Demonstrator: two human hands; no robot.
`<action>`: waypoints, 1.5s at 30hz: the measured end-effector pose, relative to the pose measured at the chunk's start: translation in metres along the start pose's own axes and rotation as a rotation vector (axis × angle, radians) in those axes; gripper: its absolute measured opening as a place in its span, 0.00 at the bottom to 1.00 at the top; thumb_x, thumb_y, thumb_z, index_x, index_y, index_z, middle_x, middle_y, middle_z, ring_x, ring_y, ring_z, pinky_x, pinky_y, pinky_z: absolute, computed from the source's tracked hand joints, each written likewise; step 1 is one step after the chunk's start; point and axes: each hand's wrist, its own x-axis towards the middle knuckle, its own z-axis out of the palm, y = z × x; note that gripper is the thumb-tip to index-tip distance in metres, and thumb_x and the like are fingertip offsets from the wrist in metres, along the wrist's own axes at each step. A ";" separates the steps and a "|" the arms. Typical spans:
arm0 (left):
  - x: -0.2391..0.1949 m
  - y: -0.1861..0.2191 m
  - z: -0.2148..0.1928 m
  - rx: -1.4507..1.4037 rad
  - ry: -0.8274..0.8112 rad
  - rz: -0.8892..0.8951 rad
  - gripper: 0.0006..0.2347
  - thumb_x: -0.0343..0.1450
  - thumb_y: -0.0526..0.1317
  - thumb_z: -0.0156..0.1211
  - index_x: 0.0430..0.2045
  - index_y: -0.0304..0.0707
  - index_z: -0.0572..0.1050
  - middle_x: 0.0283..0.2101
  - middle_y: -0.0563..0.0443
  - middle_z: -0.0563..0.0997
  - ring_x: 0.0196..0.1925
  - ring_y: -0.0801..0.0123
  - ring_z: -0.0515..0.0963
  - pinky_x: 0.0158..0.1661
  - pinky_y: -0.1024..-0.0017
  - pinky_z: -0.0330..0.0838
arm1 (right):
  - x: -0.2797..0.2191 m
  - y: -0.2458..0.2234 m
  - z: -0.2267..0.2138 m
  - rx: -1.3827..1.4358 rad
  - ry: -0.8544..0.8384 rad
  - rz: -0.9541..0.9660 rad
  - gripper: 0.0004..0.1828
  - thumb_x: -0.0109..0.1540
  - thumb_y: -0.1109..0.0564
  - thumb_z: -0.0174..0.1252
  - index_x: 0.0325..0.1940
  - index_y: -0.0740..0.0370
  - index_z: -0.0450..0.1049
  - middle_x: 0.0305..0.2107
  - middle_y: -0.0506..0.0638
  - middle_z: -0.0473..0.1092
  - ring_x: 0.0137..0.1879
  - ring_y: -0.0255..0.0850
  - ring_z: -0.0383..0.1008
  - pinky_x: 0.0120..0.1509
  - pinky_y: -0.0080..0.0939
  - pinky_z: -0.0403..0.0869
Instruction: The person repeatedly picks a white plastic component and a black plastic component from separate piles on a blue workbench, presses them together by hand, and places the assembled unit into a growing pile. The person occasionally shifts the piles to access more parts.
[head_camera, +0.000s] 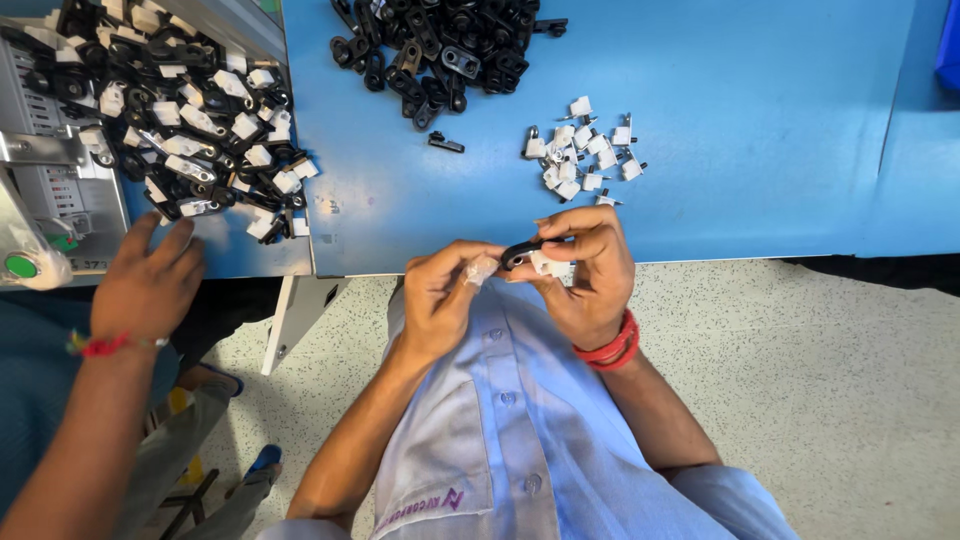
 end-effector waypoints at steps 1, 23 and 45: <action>-0.001 -0.001 -0.002 -0.116 -0.031 -0.048 0.07 0.77 0.32 0.57 0.46 0.26 0.78 0.43 0.51 0.85 0.45 0.79 0.81 0.48 0.80 0.75 | 0.000 0.002 0.004 0.027 0.000 0.016 0.20 0.59 0.60 0.74 0.44 0.63 0.68 0.47 0.58 0.69 0.53 0.46 0.76 0.59 0.40 0.77; 0.007 0.005 -0.050 -0.158 -0.244 -0.246 0.12 0.73 0.26 0.57 0.52 0.26 0.75 0.48 0.47 0.83 0.49 0.73 0.83 0.54 0.74 0.77 | 0.029 0.015 0.000 -0.148 -0.586 -0.098 0.24 0.50 0.45 0.78 0.37 0.59 0.73 0.31 0.46 0.74 0.39 0.42 0.76 0.70 0.59 0.71; 0.017 -0.013 -0.016 0.213 0.131 -0.003 0.14 0.76 0.33 0.58 0.57 0.30 0.74 0.48 0.40 0.81 0.54 0.62 0.79 0.58 0.65 0.73 | 0.019 0.044 -0.007 -0.003 -0.625 0.402 0.35 0.66 0.57 0.57 0.77 0.57 0.57 0.58 0.54 0.75 0.61 0.49 0.79 0.65 0.46 0.77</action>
